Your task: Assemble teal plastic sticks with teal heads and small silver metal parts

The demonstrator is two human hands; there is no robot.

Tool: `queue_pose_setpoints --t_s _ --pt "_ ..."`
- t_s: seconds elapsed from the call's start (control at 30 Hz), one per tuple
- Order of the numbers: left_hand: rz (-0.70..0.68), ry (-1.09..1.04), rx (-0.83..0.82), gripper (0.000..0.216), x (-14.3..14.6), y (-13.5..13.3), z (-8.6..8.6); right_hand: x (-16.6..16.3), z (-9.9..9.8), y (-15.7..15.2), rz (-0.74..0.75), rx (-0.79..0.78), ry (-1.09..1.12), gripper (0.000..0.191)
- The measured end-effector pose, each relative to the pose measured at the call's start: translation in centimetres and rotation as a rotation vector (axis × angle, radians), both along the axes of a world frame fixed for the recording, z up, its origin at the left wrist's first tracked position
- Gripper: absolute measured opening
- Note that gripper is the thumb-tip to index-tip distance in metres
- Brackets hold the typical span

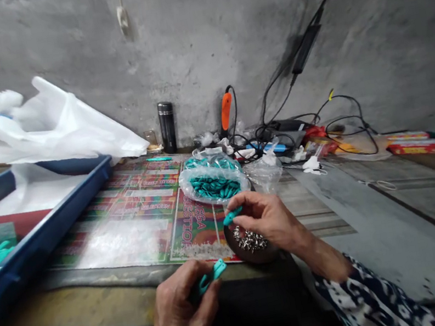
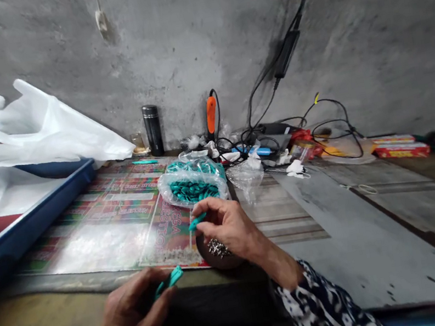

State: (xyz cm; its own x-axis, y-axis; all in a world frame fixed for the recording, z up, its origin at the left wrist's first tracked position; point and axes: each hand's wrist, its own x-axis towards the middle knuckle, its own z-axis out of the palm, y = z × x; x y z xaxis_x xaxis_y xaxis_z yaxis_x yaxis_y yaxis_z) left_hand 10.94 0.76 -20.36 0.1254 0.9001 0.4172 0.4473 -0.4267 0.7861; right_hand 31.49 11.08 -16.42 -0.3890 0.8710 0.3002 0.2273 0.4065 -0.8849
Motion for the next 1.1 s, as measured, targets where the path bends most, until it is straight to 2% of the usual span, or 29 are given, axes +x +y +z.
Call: queue_pose_setpoints --t_s 0.07,0.1,0.2,0.3,0.7,1.1 --pt "-0.004 -0.021 0.012 0.011 0.5 -0.4 0.3 0.1 -0.4 -2.9 0.034 -0.200 0.227 0.022" --pt "-0.003 -0.025 0.018 0.011 0.7 -0.6 0.5 0.2 -0.6 -4.2 0.027 -0.239 0.278 0.023" --pt "-0.009 -0.013 -0.002 0.011 1.4 -1.4 0.6 0.5 -1.2 -6.8 -0.004 -0.252 0.327 0.020" --pt "-0.020 0.012 -0.022 0.011 1.8 -2.1 0.7 0.9 -1.9 -8.2 -0.015 -0.252 0.341 0.018" --pt "-0.053 0.047 -0.060 0.011 2.6 -3.3 0.7 1.4 -2.6 -10.5 -0.052 -0.250 0.355 0.018" --pt "-0.061 0.082 -0.025 0.009 2.8 -3.9 0.4 2.0 -3.8 -11.1 0.022 -0.289 0.456 0.017"
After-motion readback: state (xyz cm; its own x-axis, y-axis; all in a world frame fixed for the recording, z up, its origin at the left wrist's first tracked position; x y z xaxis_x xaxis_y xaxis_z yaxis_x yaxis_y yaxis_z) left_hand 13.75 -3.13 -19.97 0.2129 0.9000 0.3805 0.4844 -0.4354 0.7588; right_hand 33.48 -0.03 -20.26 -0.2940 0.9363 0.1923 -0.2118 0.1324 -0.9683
